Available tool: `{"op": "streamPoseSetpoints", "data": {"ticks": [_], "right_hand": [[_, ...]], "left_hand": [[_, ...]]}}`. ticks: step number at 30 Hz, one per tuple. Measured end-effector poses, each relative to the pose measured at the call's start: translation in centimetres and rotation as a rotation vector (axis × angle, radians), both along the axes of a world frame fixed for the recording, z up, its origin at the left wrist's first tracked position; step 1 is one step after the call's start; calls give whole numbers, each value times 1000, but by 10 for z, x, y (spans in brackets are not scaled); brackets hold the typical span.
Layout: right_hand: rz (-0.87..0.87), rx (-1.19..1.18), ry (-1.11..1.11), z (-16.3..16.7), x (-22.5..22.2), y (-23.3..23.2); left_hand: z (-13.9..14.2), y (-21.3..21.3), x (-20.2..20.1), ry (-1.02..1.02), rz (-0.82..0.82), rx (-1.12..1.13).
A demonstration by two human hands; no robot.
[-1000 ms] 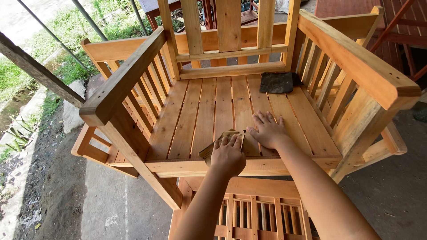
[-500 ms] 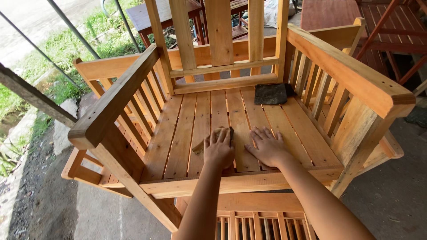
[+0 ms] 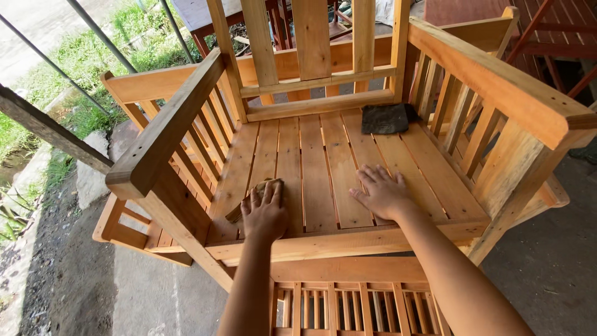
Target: The person sands the seat of an unfinished wooden chair by hand, rubbing a piece of sandpaper back and forth across the slats. They work over different areas of the seat, repositioning the sandpaper and steadying the chair with the other hand as they cover the surface.
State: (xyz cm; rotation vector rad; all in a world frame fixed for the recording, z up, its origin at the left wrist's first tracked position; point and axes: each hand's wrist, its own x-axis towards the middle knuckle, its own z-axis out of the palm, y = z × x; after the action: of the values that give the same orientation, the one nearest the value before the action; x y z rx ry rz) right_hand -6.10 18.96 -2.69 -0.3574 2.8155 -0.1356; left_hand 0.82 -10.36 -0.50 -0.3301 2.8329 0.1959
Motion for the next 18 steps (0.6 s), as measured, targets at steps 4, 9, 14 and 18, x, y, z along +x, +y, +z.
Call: {"op": "streamPoseSetpoints", "data": {"ticks": [4,9,14,18], "right_hand": [[-12,10,16,0,-1,0],[5,18,13,-4,-4,5],[-10,28,8,-8,-7,6],[-26,34,11,-11,-9,5]], "left_hand": [[2,45,-1,-43,-142,-9],[-6,55,3,-15,-250,32],[1,-35,-1,-25,-47,-47],[0,-12,0,-17,-42,-33]]}}
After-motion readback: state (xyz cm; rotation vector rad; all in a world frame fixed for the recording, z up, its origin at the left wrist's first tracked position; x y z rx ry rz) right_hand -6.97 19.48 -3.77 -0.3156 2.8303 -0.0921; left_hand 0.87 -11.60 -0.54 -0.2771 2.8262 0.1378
